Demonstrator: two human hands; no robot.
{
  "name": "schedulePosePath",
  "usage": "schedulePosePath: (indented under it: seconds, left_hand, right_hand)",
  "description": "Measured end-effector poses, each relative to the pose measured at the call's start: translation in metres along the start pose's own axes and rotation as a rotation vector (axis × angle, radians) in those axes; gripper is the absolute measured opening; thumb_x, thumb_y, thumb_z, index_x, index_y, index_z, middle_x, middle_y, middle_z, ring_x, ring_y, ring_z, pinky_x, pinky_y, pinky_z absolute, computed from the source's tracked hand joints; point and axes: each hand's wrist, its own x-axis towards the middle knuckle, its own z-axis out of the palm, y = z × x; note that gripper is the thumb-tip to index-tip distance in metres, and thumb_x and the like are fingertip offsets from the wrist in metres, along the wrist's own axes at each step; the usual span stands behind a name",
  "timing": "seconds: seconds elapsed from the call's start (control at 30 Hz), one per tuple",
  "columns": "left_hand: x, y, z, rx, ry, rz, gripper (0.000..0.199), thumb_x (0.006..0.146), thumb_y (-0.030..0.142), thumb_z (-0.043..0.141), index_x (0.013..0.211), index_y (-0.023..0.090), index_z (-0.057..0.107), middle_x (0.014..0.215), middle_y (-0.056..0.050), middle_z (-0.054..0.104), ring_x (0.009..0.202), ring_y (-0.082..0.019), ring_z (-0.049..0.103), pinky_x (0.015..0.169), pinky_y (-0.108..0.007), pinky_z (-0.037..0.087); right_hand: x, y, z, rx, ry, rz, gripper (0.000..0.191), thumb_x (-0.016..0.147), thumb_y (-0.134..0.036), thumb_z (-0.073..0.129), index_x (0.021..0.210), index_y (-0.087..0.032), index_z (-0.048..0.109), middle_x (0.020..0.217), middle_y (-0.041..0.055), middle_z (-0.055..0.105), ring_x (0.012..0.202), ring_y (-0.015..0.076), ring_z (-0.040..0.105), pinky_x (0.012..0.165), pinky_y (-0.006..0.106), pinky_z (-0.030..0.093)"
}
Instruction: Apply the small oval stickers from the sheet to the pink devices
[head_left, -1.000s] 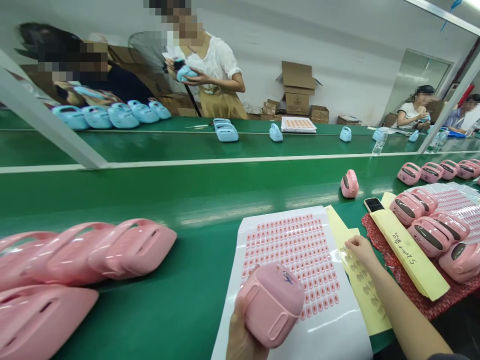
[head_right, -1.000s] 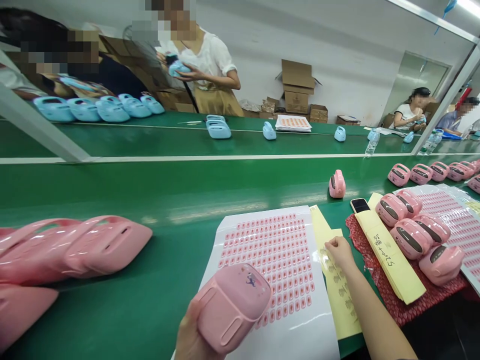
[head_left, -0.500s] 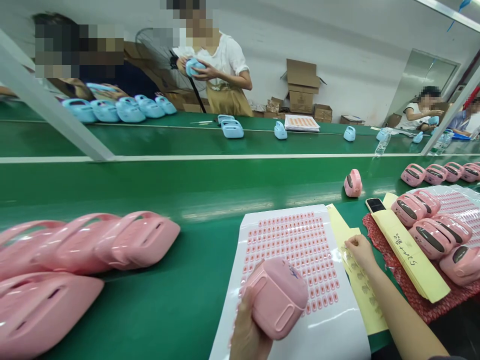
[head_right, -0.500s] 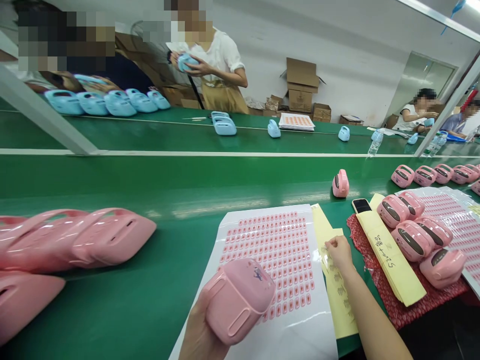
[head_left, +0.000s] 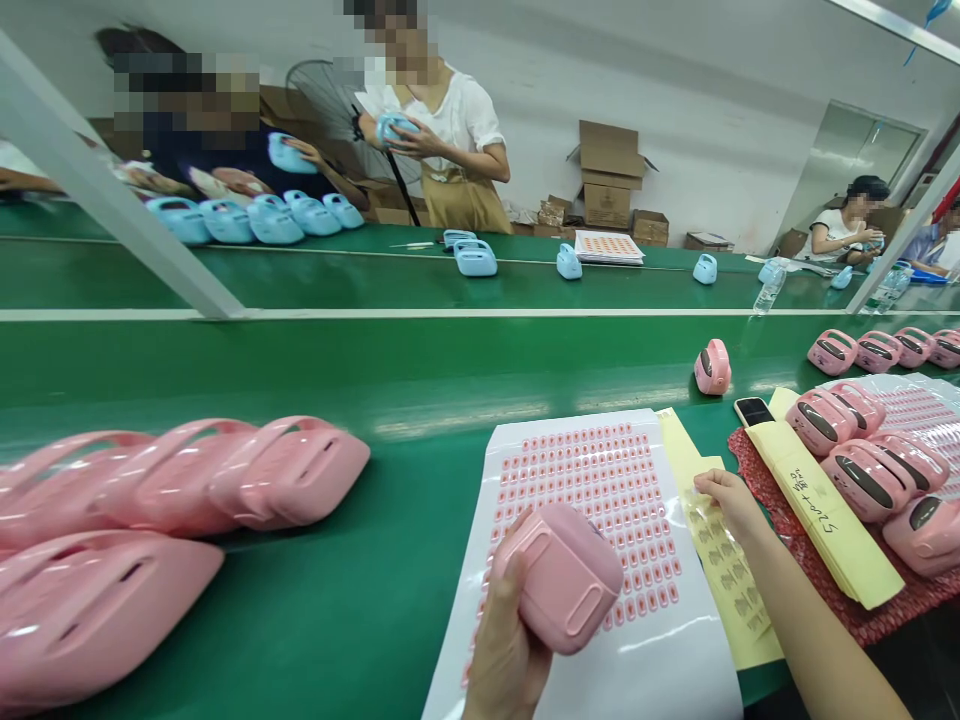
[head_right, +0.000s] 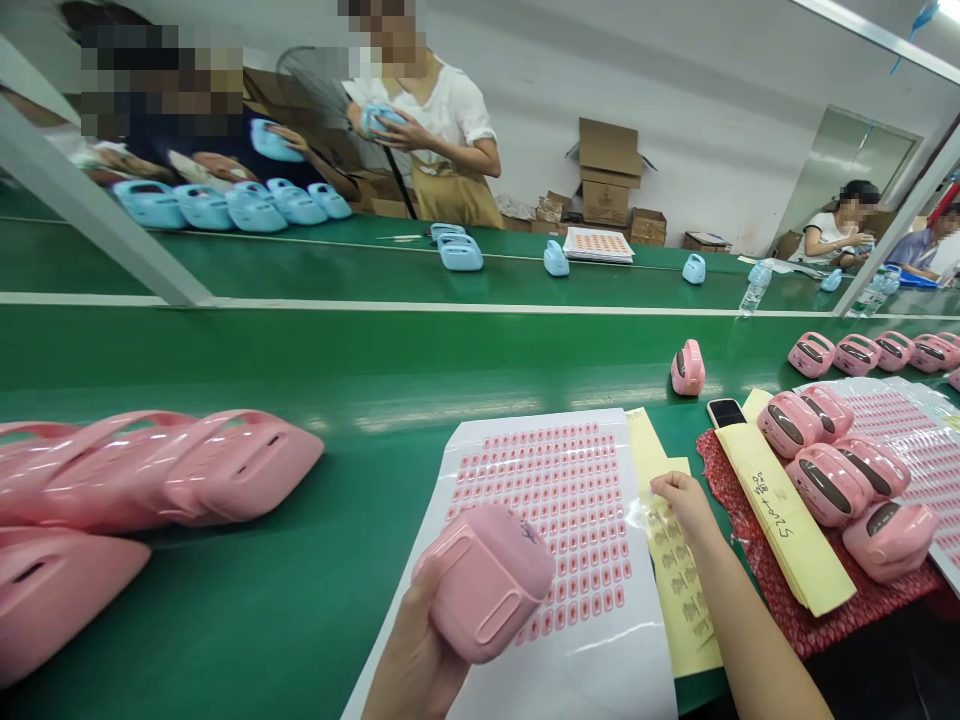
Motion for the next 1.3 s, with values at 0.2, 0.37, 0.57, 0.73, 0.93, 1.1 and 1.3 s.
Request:
schedulePosePath:
  seconds: [0.2,0.37,0.57,0.73,0.93,1.1,1.3]
  left_hand:
    - [0.001,-0.004,0.010,0.054,-0.013,0.033,0.068,0.052,0.051,0.079,0.110,0.025,0.056,0.091,-0.001,0.064,0.088,-0.025,0.062,0.071,-0.032,0.053]
    - [-0.001,-0.006,0.016,0.053,-0.031,0.062,0.070,0.053,0.050,0.078,0.113,0.025,0.051,0.094,-0.003,0.062,0.088,-0.025,0.063,0.072,-0.034,0.052]
    - [0.001,-0.006,0.013,0.053,-0.020,0.050,0.071,0.049,0.050,0.080,0.109,0.024,0.052,0.100,-0.003,0.060,0.089,-0.022,0.061,0.070,-0.029,0.050]
    - [0.002,-0.004,0.013,0.050,-0.016,0.044,0.072,0.048,0.049,0.081,0.109,0.025,0.051,0.098,-0.002,0.060,0.086,-0.021,0.061,0.067,-0.027,0.049]
    - [0.000,-0.004,0.014,0.045,-0.021,0.030,0.080,0.045,0.052,0.081,0.113,0.025,0.049,0.098,-0.003,0.060,0.089,-0.025,0.063,0.074,-0.035,0.051]
    - [0.002,-0.005,0.011,0.029,-0.024,0.035,0.073,0.050,0.047,0.081,0.113,0.025,0.050,0.096,-0.002,0.062,0.089,-0.025,0.063,0.075,-0.035,0.051]
    - [0.006,-0.004,0.014,-0.075,0.063,0.021,0.049,0.062,0.035,0.074,0.108,0.023,0.059,0.083,0.001,0.067,0.077,-0.019,0.065,0.070,-0.029,0.052]
  right_hand:
    - [-0.051,-0.057,0.042,0.190,-0.271,-0.114,0.032,0.058,-0.049,0.070,0.055,-0.020,0.058,0.093,0.0067,0.061,0.091,0.0220,0.055,0.072,0.030,0.043]
    - [-0.069,-0.081,0.069,0.099,-0.417,-0.133,0.015,0.061,-0.032,0.071,0.059,-0.020,0.062,0.095,0.0053,0.053,0.102,0.0232,0.051,0.079,0.031,0.041]
    - [-0.068,-0.080,0.075,0.035,-0.387,-0.114,0.009,0.063,-0.020,0.068,0.058,-0.019,0.061,0.095,0.0054,0.051,0.105,0.0239,0.050,0.084,0.033,0.041]
    - [-0.068,-0.079,0.076,0.012,-0.384,-0.140,0.009,0.064,-0.017,0.068,0.058,-0.019,0.061,0.092,0.0048,0.052,0.099,0.0230,0.053,0.081,0.033,0.043]
    - [-0.069,-0.072,0.080,-0.033,-0.333,-0.269,0.009,0.067,-0.017,0.066,0.060,-0.020,0.059,0.090,0.0050,0.052,0.093,0.0221,0.054,0.078,0.034,0.046]
    - [-0.078,-0.058,0.088,-0.075,-0.133,-0.690,0.009,0.075,-0.016,0.059,0.068,-0.021,0.059,0.092,0.0071,0.053,0.090,0.0218,0.055,0.079,0.038,0.049]
    - [-0.078,-0.054,0.080,0.003,-0.040,-0.923,0.009,0.085,-0.023,0.051,0.079,-0.022,0.057,0.090,0.0068,0.054,0.089,0.0212,0.057,0.074,0.036,0.052]
